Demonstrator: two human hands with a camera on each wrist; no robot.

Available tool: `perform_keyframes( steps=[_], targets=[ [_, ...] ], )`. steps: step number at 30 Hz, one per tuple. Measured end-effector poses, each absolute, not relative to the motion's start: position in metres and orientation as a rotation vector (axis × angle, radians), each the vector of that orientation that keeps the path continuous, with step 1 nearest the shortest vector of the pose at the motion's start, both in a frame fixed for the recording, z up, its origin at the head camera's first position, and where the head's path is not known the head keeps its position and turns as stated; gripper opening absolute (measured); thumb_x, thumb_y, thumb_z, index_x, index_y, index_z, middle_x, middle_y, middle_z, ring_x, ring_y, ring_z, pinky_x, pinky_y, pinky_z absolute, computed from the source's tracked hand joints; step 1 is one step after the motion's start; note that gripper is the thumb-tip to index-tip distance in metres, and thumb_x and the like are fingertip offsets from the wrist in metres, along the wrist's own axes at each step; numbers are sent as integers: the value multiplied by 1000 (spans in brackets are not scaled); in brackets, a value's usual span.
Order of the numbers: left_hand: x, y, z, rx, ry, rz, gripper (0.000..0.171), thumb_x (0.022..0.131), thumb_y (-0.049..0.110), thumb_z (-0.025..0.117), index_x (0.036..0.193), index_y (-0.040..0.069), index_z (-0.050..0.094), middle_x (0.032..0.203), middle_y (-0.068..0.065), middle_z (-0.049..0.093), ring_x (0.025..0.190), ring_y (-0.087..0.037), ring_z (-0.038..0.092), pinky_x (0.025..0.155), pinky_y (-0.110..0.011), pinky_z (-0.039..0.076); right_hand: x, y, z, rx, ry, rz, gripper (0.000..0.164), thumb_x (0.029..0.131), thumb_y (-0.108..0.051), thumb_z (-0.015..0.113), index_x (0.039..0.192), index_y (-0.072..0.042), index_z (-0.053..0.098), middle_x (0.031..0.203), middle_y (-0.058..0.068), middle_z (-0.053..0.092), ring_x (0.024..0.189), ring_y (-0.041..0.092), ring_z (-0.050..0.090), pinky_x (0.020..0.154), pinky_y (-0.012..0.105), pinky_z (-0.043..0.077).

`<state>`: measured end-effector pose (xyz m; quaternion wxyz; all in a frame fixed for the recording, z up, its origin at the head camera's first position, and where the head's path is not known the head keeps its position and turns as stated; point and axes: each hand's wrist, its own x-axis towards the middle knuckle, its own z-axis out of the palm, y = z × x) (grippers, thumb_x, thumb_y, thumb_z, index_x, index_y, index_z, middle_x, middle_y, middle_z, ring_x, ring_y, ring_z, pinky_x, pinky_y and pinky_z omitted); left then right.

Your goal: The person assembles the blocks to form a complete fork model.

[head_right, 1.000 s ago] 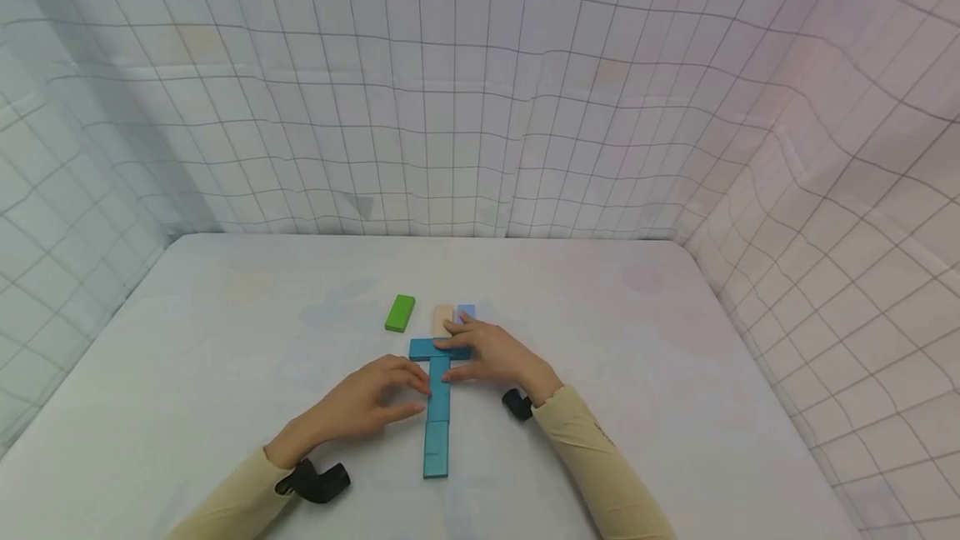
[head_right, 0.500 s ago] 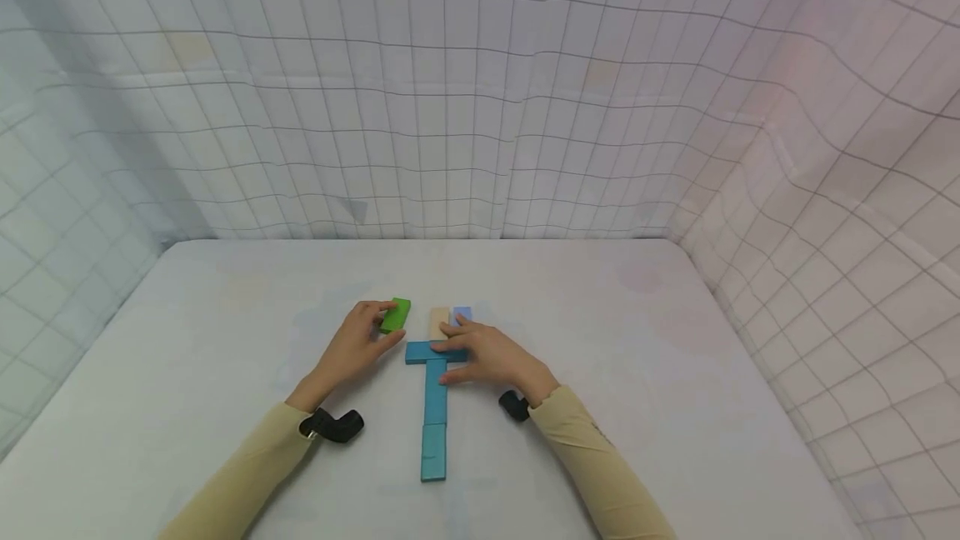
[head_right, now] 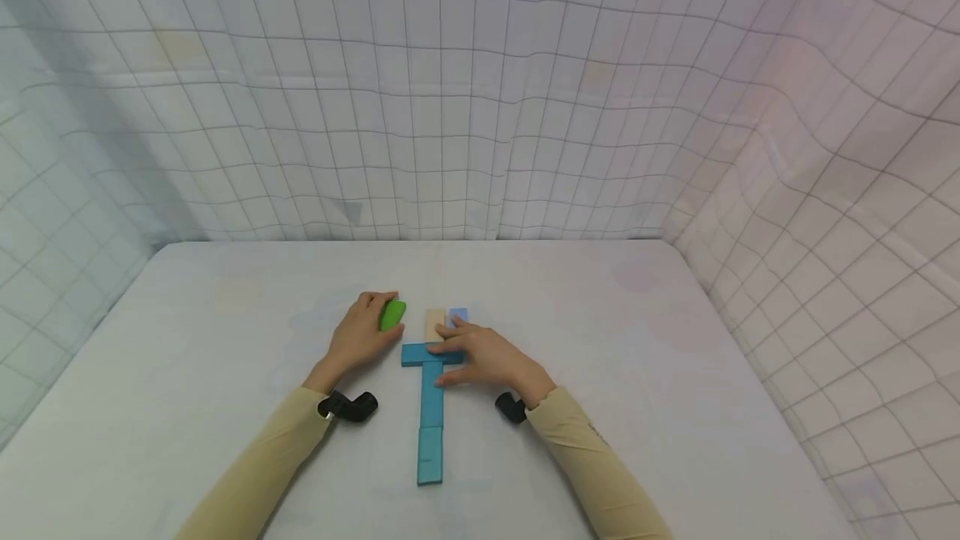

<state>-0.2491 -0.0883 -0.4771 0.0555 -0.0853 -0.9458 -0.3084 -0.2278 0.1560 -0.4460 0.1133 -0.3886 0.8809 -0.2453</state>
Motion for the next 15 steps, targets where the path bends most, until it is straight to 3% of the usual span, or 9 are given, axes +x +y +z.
perform_keyframes(
  steps=[6, 10, 15],
  targets=[
    [-249, -89, -482, -301, -2738, -1071, 43, 85, 22, 68, 125, 8, 61, 118, -17, 53, 89, -27, 53, 68, -40, 43, -227, 156, -446, -1146, 2589, -727, 57, 81, -42, 74, 130, -18, 60, 147, 2, 38, 140, 23, 18, 110, 40, 24],
    [-247, -85, -483, -335, -2657, -1203, 40, 85, 21, 71, 121, 7, 63, 117, -16, 53, 90, -26, 53, 73, -41, 44, -227, 156, -446, -1148, 2590, -727, 57, 81, -42, 73, 131, -18, 60, 147, 2, 37, 140, 23, 18, 110, 40, 24],
    [-244, -79, -485, -380, -2620, -1207, 39, 84, 22, 72, 118, 5, 63, 113, -16, 53, 76, -22, 48, 66, -37, 43, -227, 156, -446, -1148, 2585, -729, 57, 81, -42, 73, 131, -18, 60, 147, 3, 37, 141, 23, 18, 110, 41, 23]
  ],
)
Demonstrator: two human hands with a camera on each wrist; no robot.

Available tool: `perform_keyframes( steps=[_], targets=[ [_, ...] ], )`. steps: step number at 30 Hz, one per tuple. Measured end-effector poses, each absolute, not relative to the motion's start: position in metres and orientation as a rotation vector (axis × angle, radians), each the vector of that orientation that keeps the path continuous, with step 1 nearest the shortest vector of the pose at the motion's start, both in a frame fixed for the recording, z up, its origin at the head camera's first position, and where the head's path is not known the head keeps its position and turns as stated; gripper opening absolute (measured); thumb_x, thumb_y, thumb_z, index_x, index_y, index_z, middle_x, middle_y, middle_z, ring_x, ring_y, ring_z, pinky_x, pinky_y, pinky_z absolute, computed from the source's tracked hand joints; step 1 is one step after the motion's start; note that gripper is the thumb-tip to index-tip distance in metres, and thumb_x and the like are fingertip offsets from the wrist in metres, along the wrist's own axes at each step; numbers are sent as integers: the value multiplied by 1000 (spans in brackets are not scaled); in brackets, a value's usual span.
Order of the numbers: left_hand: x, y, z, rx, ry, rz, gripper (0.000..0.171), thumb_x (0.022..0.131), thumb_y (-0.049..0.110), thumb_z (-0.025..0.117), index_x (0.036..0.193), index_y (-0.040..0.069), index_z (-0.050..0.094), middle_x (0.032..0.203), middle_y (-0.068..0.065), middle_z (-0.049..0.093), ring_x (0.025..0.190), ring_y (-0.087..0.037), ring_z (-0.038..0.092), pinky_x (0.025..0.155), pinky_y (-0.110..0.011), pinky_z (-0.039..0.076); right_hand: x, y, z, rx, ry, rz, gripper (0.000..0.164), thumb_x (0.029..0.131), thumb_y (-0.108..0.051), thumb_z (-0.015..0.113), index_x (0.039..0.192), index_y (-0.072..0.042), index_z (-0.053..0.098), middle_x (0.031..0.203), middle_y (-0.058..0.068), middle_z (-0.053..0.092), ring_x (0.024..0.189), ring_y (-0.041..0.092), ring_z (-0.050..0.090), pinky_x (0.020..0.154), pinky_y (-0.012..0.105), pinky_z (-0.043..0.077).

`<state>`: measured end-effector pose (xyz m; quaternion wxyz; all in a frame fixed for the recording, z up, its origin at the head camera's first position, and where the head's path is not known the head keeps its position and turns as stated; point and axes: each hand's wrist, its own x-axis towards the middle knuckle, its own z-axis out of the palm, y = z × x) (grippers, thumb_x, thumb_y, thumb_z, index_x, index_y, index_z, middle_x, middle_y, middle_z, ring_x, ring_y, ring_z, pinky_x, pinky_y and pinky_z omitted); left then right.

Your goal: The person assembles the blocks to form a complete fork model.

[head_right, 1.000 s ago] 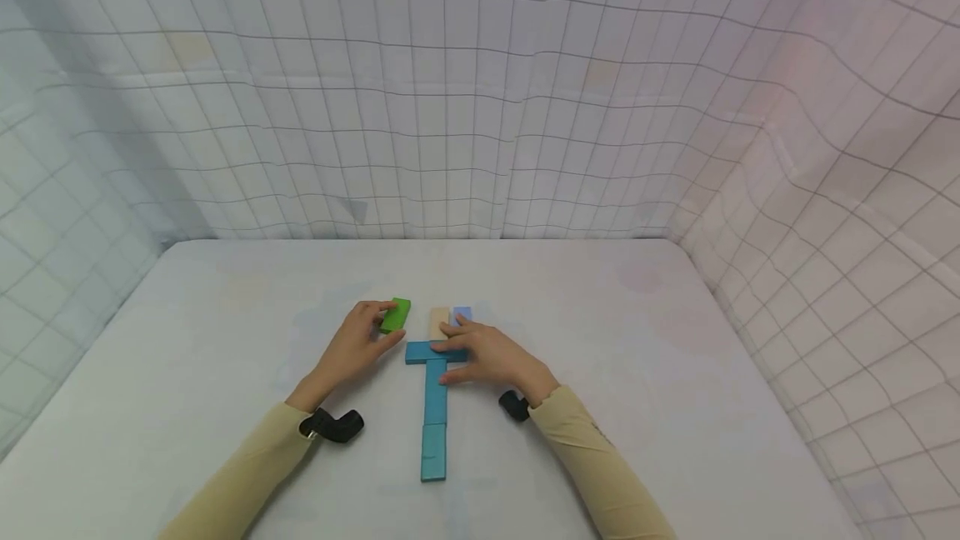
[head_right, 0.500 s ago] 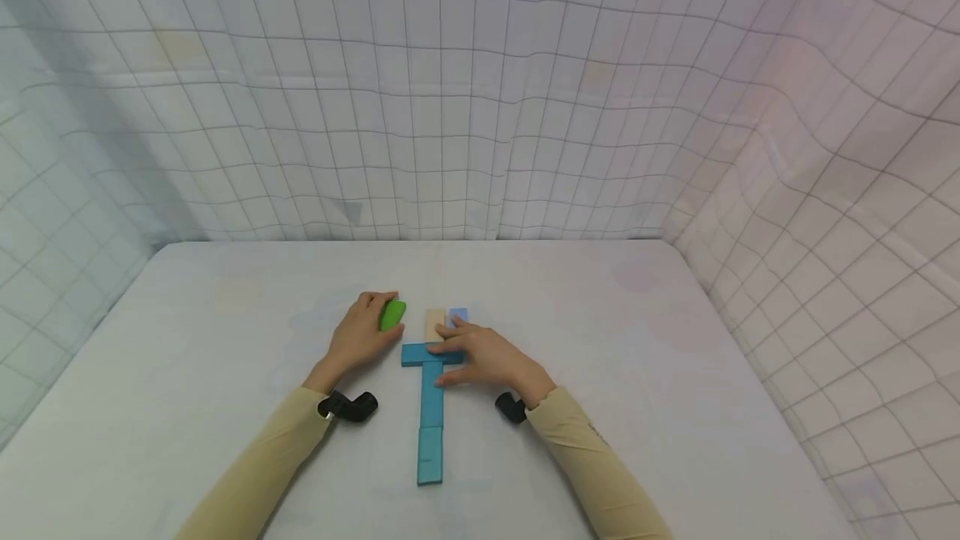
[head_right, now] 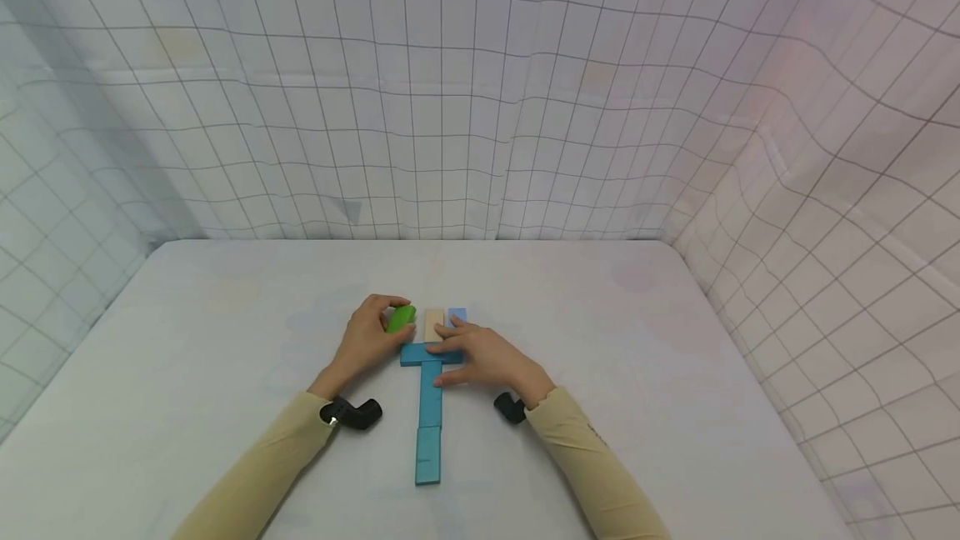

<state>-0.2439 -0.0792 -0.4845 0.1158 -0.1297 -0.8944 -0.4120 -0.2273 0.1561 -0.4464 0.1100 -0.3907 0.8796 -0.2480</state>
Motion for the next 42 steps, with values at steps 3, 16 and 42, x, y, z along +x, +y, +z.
perform_keyframes(
  steps=[3, 16, 42],
  targets=[
    [-242, -78, -484, -359, -2617, -1197, 39, 83, 23, 74, 116, 5, 63, 111, -16, 52, 74, -21, 46, 65, -36, 42, -228, 155, -447, -1143, 2586, -729, 57, 81, -42, 74, 131, -19, 60, 147, 2, 37, 141, 23, 17, 110, 40, 23],
    [-251, -93, -485, -481, -2702, -1247, 44, 88, 26, 70, 123, 1, 61, 109, -14, 54, 66, -15, 47, 61, -32, 42, -227, 155, -448, -1134, 2590, -721, 57, 81, -43, 73, 131, -19, 60, 147, 1, 36, 141, 22, 17, 110, 40, 24],
    [-251, -96, -485, -537, -2740, -1304, 50, 87, 27, 71, 130, 4, 57, 112, -11, 55, 66, -13, 46, 58, -29, 40, -226, 155, -446, -1120, 2587, -717, 57, 82, -43, 73, 132, -20, 59, 148, 1, 36, 141, 21, 16, 110, 41, 23]
  ],
)
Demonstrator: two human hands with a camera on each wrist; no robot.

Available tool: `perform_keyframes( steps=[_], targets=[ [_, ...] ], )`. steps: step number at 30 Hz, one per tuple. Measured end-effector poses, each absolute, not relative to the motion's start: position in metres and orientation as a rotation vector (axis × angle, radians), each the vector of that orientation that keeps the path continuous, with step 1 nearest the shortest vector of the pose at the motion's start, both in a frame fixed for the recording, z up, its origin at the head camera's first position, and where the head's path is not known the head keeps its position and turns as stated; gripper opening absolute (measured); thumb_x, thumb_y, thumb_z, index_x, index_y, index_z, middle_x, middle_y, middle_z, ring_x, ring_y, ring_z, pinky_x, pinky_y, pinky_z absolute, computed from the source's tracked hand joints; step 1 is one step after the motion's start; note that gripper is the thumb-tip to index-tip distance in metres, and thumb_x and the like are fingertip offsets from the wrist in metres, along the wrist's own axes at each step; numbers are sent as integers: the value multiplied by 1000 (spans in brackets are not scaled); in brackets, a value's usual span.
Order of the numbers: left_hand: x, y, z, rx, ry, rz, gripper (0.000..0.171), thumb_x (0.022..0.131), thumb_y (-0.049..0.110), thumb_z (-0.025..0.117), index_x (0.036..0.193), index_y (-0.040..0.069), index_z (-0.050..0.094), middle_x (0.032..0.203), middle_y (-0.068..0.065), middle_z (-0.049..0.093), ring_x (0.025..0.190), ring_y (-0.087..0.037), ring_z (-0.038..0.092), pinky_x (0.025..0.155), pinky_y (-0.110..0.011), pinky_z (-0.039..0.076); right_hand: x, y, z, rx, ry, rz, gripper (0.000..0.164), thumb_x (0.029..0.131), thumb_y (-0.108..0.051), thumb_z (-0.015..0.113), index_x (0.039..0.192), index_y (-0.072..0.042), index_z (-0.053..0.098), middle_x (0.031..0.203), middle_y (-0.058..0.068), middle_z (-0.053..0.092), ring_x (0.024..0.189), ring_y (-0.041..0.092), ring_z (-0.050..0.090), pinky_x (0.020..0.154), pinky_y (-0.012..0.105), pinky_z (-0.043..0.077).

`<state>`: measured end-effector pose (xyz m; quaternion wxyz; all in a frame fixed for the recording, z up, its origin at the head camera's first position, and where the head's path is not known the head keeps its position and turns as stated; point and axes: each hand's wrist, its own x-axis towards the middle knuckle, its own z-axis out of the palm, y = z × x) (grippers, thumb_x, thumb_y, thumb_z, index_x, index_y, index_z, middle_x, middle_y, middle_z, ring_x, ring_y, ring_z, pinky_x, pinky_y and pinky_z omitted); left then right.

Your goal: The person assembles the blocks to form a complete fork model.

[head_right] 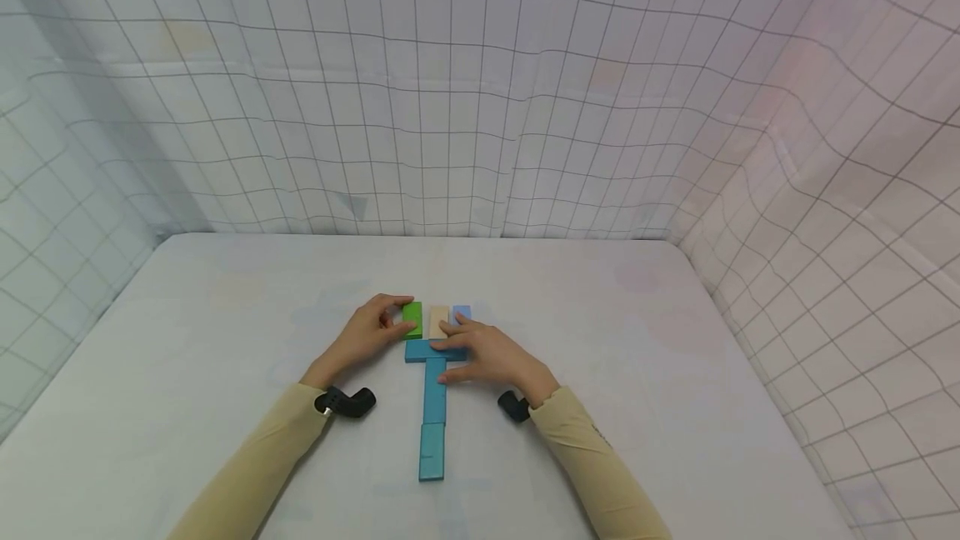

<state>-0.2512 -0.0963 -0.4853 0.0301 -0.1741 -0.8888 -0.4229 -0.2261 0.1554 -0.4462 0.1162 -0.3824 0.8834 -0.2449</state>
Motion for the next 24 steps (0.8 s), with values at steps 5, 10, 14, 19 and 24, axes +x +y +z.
perform_keyframes(
  steps=[5, 10, 14, 19, 24],
  targets=[
    [-251, -96, -487, -531, -2732, -1309, 47, 86, 29, 72, 127, 8, 60, 111, -8, 58, 65, -13, 47, 57, -29, 40, -227, 155, -446, -1119, 2584, -723, 57, 81, -43, 73, 132, -20, 59, 147, 1, 36, 141, 21, 16, 110, 41, 23],
    [-251, -97, -487, -559, -2748, -1297, 46, 85, 31, 73, 126, 13, 62, 114, -5, 59, 64, -12, 48, 57, -28, 41, -227, 155, -446, -1117, 2582, -722, 57, 82, -43, 73, 132, -20, 58, 147, 1, 36, 141, 22, 16, 110, 41, 24],
    [-251, -97, -486, -578, -2749, -1299, 46, 86, 30, 72, 127, 13, 62, 114, -6, 59, 63, -12, 48, 56, -29, 41, -227, 155, -447, -1119, 2579, -725, 57, 82, -43, 73, 132, -20, 58, 148, 1, 36, 141, 22, 16, 110, 42, 24],
    [-250, -97, -484, -586, -2742, -1307, 45, 86, 28, 72, 126, 10, 62, 112, -8, 59, 64, -13, 47, 57, -29, 40, -227, 155, -447, -1116, 2575, -736, 57, 81, -43, 73, 132, -20, 59, 147, 2, 36, 141, 20, 16, 110, 41, 23],
    [-250, -97, -483, -576, -2743, -1304, 45, 85, 28, 73, 125, 9, 62, 110, -7, 58, 64, -12, 46, 56, -28, 39, -228, 155, -447, -1123, 2580, -739, 57, 81, -42, 74, 131, -19, 59, 147, 2, 37, 141, 21, 16, 110, 41, 23]
  ],
)
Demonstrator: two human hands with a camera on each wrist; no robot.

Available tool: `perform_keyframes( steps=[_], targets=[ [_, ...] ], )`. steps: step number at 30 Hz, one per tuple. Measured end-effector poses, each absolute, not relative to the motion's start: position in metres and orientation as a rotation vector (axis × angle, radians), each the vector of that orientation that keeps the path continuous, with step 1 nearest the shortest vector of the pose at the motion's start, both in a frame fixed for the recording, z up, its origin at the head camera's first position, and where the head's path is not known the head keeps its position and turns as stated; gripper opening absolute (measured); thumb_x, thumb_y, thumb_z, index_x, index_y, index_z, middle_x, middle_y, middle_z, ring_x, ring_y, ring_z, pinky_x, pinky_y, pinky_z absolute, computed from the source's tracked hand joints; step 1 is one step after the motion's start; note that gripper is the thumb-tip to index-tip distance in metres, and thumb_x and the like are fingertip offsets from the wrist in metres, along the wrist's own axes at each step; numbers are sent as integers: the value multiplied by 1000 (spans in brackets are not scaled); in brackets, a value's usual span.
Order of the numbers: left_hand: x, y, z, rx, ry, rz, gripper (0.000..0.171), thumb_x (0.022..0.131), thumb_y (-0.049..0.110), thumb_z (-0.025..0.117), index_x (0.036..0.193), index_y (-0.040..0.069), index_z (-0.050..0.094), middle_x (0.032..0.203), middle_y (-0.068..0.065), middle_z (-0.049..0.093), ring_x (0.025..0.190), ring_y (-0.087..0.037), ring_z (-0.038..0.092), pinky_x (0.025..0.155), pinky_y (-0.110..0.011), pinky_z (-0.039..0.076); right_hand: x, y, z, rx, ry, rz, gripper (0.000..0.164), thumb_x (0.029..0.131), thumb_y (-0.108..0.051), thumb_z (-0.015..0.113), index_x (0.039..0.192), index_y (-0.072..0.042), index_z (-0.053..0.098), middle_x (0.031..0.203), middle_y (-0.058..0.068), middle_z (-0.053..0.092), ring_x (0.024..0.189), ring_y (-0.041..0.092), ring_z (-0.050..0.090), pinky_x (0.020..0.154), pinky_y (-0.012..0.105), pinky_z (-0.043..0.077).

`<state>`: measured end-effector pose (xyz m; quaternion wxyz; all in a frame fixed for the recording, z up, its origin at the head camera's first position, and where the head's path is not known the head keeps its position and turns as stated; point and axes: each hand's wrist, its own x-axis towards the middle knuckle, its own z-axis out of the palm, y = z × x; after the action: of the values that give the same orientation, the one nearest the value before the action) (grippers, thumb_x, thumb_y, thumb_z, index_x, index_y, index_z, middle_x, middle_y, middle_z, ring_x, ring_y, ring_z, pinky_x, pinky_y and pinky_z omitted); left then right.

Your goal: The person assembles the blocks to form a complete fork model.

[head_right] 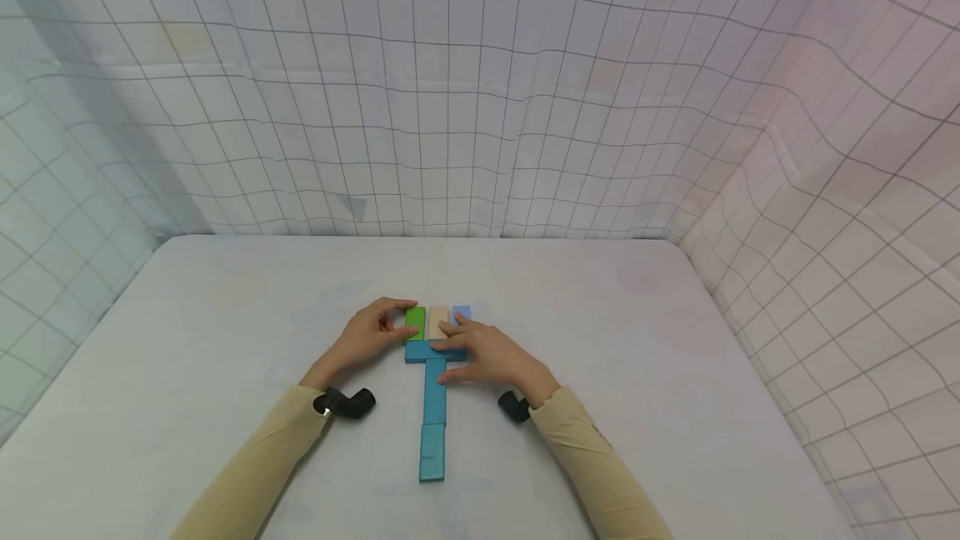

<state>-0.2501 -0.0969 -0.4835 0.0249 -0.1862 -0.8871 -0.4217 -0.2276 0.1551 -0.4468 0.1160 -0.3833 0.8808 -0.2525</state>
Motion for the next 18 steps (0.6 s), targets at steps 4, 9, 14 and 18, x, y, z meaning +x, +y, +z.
perform_keyframes(
  steps=[4, 9, 14, 18],
  targets=[
    [-249, -97, -483, -571, -2735, -1308, 45, 84, 28, 74, 124, 10, 63, 109, -7, 59, 64, -12, 46, 57, -28, 39, -228, 155, -447, -1122, 2581, -740, 57, 81, -43, 73, 131, -19, 59, 147, 2, 37, 141, 21, 16, 110, 41, 24],
    [-249, -96, -483, -577, -2721, -1305, 45, 84, 28, 74, 124, 10, 63, 109, -7, 59, 64, -11, 46, 57, -28, 39, -227, 155, -447, -1125, 2577, -754, 57, 81, -41, 74, 131, -18, 59, 147, 3, 37, 141, 22, 16, 110, 41, 24],
    [-249, -97, -484, -582, -2720, -1297, 45, 84, 29, 74, 124, 10, 63, 109, -7, 59, 64, -11, 46, 57, -28, 40, -226, 155, -446, -1127, 2573, -763, 57, 81, -40, 74, 131, -18, 59, 147, 4, 37, 141, 23, 17, 110, 42, 24],
    [-250, -97, -484, -569, -2728, -1299, 45, 84, 29, 74, 124, 11, 63, 108, -6, 59, 65, -12, 47, 57, -28, 40, -226, 155, -446, -1127, 2577, -754, 57, 81, -40, 74, 131, -18, 59, 147, 3, 37, 141, 23, 17, 110, 42, 24]
  ],
)
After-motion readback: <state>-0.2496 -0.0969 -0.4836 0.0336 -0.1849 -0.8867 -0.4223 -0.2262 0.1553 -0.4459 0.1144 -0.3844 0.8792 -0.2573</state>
